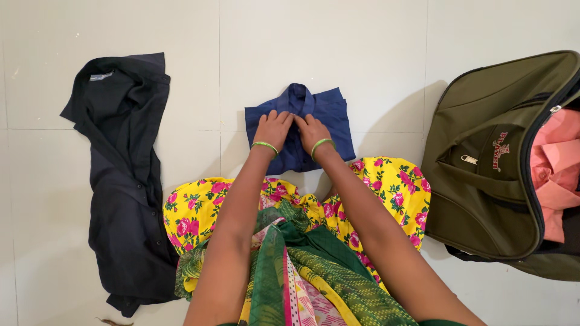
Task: The person finishes folding a blue shirt and places it into a green travel bag, then spreads a black shirt on the floor and begins buttoning it.
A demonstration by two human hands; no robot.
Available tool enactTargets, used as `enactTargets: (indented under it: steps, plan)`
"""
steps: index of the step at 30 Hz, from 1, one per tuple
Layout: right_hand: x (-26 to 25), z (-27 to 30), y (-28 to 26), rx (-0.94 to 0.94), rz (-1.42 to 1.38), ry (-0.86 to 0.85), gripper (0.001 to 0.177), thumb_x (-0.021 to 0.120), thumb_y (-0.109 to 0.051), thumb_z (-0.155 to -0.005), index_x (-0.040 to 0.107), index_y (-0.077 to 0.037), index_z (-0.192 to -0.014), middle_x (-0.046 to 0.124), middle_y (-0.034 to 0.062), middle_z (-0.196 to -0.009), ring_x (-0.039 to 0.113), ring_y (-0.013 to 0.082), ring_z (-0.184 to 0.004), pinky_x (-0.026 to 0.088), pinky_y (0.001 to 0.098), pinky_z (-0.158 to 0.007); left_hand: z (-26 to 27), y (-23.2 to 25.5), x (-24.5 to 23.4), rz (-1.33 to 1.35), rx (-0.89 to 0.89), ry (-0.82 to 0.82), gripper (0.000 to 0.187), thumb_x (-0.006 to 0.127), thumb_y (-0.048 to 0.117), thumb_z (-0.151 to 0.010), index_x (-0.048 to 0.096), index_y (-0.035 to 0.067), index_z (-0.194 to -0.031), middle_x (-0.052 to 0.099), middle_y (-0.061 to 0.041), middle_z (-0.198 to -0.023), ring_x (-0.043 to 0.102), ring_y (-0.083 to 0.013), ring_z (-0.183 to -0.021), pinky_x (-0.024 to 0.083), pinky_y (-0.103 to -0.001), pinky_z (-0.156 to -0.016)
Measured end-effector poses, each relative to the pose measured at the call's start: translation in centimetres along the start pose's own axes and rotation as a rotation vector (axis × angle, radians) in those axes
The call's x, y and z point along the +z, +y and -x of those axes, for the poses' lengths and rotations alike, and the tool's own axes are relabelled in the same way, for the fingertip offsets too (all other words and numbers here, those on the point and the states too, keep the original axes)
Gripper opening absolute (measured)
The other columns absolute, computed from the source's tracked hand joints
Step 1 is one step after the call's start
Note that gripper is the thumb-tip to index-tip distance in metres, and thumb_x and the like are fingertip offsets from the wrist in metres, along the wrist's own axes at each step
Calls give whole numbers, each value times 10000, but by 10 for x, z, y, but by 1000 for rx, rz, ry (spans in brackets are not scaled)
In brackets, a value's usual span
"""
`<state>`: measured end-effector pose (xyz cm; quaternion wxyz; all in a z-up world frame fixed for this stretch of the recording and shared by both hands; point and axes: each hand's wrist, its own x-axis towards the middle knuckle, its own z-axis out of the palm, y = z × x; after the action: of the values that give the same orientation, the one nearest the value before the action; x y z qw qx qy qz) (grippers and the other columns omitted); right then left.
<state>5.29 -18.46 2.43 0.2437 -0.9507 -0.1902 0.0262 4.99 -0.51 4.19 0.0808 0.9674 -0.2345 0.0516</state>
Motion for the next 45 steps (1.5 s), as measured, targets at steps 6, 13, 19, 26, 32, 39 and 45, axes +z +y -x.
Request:
enactTargets:
  steps: [6, 13, 19, 26, 32, 39, 45]
  plan:
    - [-19, -10, 0, 132, -41, -56, 205, 688, -125, -897, 644, -165, -1094, 650, 114, -1038, 674, 362, -927, 542, 492, -748, -11, -3, -10, -80, -39, -261, 255, 645, 164, -917, 711, 216, -1157, 586, -79, -1287, 532, -259, -1175, 431, -432, -856]
    - [-66, 9, 5, 157, -320, 157, 159, 744, -50, -857, 661, -94, -985, 670, 96, -879, 691, 297, -803, 556, 404, -736, -26, -9, -28, -127, -35, -352, 268, 780, 245, -782, 745, 211, -1046, 575, -66, -1206, 510, -255, -1178, 442, -421, -859]
    - [-84, 19, 9, 138, -420, 226, 163, 731, -12, -847, 662, -73, -981, 689, 81, -908, 729, 227, -788, 579, 341, -712, -36, -14, -53, 250, -42, -174, 156, 805, 194, -783, 698, 155, -890, 590, -41, -1145, 534, -268, -1129, 470, -422, -915]
    - [-78, 12, 0, 179, -328, 227, 163, 731, -7, -875, 671, -73, -1011, 692, 102, -904, 707, 254, -764, 568, 368, -712, -35, -1, -52, 423, -177, 101, 316, 789, 90, -775, 644, 110, -1054, 595, -81, -1116, 598, -327, -1030, 497, -427, -866]
    - [-64, 26, -14, 91, -365, 283, 367, 677, 23, -894, 650, -64, -1249, 673, 146, -1025, 688, 296, -837, 564, 394, -735, -5, 24, -40, 460, -361, 318, 280, 765, 72, -842, 625, 103, -1082, 591, -111, -1075, 597, -330, -1039, 508, -442, -896]
    - [-35, 37, -29, 199, -432, 154, 335, 805, -102, -852, 607, -45, -1117, 603, 139, -973, 650, 278, -756, 557, 388, -683, 17, 42, 30, 525, -620, 153, 174, 731, 79, -851, 665, 106, -1010, 684, -116, -1009, 674, -361, -941, 545, -459, -803]
    - [-27, 26, -36, 96, -225, 98, 530, 856, -146, -715, 533, -70, -1128, 571, 162, -1095, 602, 406, -1009, 520, 495, -798, 5, 41, 42, 625, -824, 87, 182, 761, 163, -848, 690, 101, -1004, 729, -130, -856, 709, -354, -866, 545, -467, -763]
